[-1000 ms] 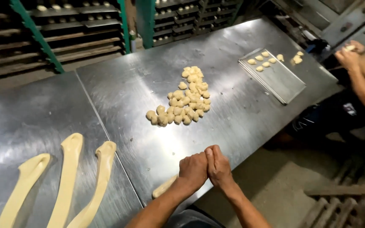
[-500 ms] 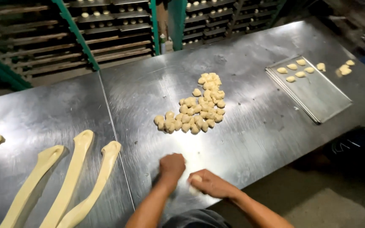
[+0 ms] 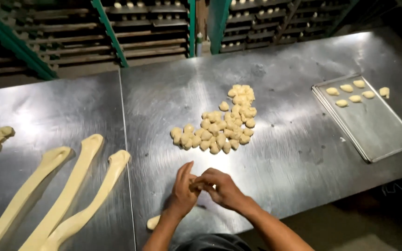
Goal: Manually portion and shape balls of dough into bread products on a metal table.
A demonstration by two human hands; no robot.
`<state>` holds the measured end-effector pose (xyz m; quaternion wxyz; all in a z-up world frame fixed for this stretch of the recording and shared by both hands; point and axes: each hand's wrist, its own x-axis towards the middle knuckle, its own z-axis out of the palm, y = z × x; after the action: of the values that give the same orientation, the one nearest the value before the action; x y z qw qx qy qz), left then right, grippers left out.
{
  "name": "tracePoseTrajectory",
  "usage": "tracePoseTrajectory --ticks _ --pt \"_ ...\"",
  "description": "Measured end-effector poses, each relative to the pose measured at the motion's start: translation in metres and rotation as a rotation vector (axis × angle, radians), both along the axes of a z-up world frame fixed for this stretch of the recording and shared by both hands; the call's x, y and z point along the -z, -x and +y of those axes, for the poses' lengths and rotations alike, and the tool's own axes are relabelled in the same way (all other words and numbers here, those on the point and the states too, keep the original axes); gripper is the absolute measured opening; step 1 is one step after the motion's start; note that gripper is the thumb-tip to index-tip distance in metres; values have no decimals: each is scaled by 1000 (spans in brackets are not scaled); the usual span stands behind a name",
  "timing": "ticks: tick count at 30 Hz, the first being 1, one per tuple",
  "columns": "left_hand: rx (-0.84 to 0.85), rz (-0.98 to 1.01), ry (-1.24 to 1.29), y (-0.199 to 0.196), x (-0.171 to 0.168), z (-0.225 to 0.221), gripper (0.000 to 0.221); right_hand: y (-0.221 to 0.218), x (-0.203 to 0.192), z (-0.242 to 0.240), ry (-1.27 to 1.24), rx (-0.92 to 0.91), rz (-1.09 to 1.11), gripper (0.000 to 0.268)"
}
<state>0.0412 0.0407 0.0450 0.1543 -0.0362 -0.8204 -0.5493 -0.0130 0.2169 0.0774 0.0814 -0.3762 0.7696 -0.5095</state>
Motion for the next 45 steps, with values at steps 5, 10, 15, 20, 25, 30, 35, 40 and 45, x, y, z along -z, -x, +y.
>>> tracePoseTrajectory --ticks 5,10,15,20,25,30,35,40,45 --pt "69 -431 53 8 41 7 17 7 -22 8 -82 414 -24 17" --pt "114 -367 247 7 19 27 24 -18 -11 -6 -105 469 -156 33" --pt "232 -387 287 -11 -13 12 15 -52 -8 -31 -188 497 -244 34" --pt "280 -415 317 -31 -20 -20 14 -84 -22 -72 -113 583 -182 30" --pt "342 -366 360 -40 -36 -49 13 -106 -17 -106 -149 788 -113 30" --pt "359 -308 512 -48 -18 -57 16 -125 11 -115 -256 963 -163 33" --pt "438 -247 734 -48 -11 -44 13 -129 45 -90 -229 1009 -212 37" --pt "435 -190 903 -33 43 -31 21 -128 60 -54 -174 794 -252 39" --pt "42 -753 653 27 99 -79 23 -143 -77 -64 -155 -186 -340 27"
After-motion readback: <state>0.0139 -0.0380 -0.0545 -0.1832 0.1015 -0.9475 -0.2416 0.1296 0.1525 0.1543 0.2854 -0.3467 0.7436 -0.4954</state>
